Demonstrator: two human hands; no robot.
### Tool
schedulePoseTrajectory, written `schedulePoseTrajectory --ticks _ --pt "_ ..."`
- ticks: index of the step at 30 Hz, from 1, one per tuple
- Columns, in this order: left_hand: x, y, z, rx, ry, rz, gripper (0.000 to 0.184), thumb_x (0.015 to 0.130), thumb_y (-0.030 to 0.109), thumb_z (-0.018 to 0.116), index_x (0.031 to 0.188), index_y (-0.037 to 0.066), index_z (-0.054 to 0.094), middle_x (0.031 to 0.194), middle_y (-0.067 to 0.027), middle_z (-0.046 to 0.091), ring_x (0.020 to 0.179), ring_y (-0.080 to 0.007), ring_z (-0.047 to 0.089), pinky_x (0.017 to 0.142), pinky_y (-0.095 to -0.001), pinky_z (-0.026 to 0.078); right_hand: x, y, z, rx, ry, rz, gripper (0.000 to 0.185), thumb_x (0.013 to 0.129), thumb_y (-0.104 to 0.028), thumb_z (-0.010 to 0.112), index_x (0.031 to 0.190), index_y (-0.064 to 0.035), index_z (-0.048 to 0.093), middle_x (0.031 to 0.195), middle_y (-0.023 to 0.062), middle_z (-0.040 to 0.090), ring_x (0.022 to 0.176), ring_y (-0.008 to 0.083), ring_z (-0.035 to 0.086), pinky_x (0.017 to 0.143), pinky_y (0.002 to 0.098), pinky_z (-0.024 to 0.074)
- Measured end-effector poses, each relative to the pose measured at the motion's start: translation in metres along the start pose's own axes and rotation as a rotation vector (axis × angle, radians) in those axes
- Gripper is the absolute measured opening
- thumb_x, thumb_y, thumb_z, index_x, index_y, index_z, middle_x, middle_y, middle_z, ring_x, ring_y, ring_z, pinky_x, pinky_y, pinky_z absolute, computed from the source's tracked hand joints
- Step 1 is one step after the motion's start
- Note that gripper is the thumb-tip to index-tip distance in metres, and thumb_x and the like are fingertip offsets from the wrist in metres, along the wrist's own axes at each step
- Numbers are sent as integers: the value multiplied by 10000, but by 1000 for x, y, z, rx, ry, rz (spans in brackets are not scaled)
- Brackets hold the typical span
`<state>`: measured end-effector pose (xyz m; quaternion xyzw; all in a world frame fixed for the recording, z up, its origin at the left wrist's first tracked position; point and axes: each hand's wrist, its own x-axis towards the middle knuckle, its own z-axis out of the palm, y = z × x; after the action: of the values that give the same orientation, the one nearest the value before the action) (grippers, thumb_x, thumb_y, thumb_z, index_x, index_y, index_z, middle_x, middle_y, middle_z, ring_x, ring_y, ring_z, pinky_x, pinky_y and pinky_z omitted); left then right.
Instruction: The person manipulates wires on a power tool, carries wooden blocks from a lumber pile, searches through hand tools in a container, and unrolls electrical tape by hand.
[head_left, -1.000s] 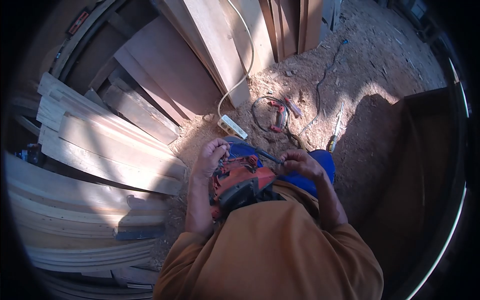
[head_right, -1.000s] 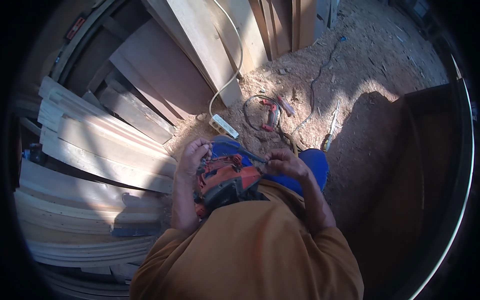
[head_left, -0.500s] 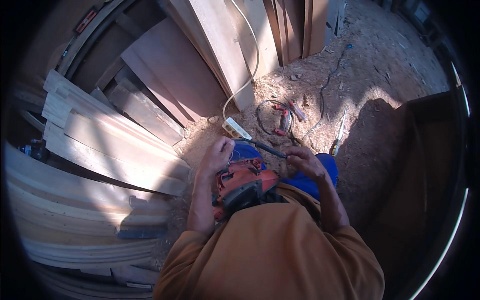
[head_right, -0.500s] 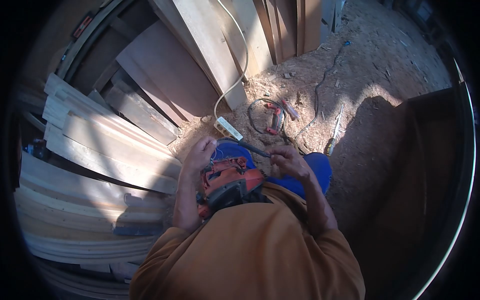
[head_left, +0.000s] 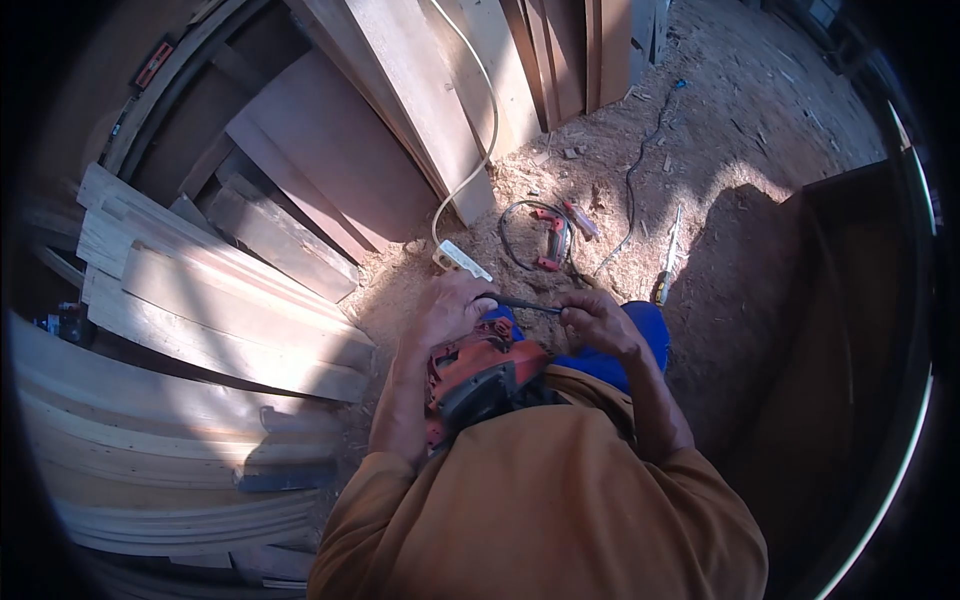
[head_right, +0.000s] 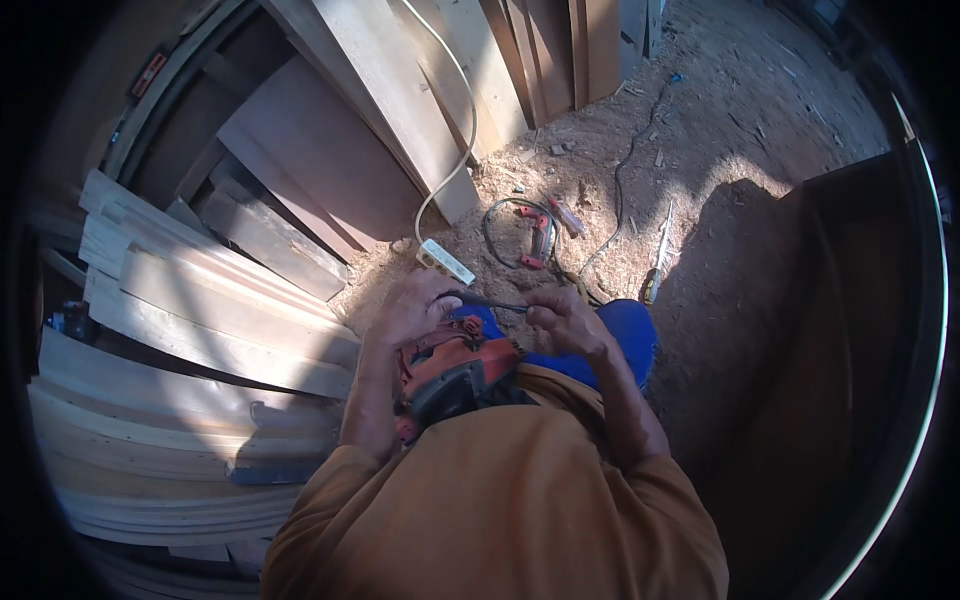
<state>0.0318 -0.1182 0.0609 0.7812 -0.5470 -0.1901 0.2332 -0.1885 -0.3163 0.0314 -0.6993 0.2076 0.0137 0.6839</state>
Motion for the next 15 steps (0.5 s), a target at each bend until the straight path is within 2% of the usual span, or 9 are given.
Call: schedulePoseTrajectory --ticks 5,9,12,15 --pt "-5 -8 -1 -24 43 -4 237 893 287 696 1063 121 693 962 -134 677 922 -358 664 807 -459 530 2 3 -4 41 -34 58 213 946 -88 612 1134 -16 682 915 13 650 875 108 598 778 292 483" --pt "-7 -4 -3 -21 35 -38 226 902 268 679 1070 117 688 988 -125 688 955 -351 664 841 -453 528 7 13 -3 25 -65 62 253 945 -81 600 1179 -5 658 974 61 675 928 163 635 827 323 508" --pt "-9 -5 -2 7 10 -94 215 909 251 666 1075 115 687 1017 -123 694 990 -343 661 889 -448 521 7 21 6 -240 98 -156 287 933 -109 604 1190 12 642 1053 135 686 1008 241 661 885 366 515" --pt "-11 -7 -1 30 -29 -158 222 917 245 654 1100 122 684 1060 -120 700 1024 -335 657 933 -443 509 1 12 7 -404 230 -31 335 923 -150 605 1217 9 632 1123 191 677 1065 282 659 932 390 510"
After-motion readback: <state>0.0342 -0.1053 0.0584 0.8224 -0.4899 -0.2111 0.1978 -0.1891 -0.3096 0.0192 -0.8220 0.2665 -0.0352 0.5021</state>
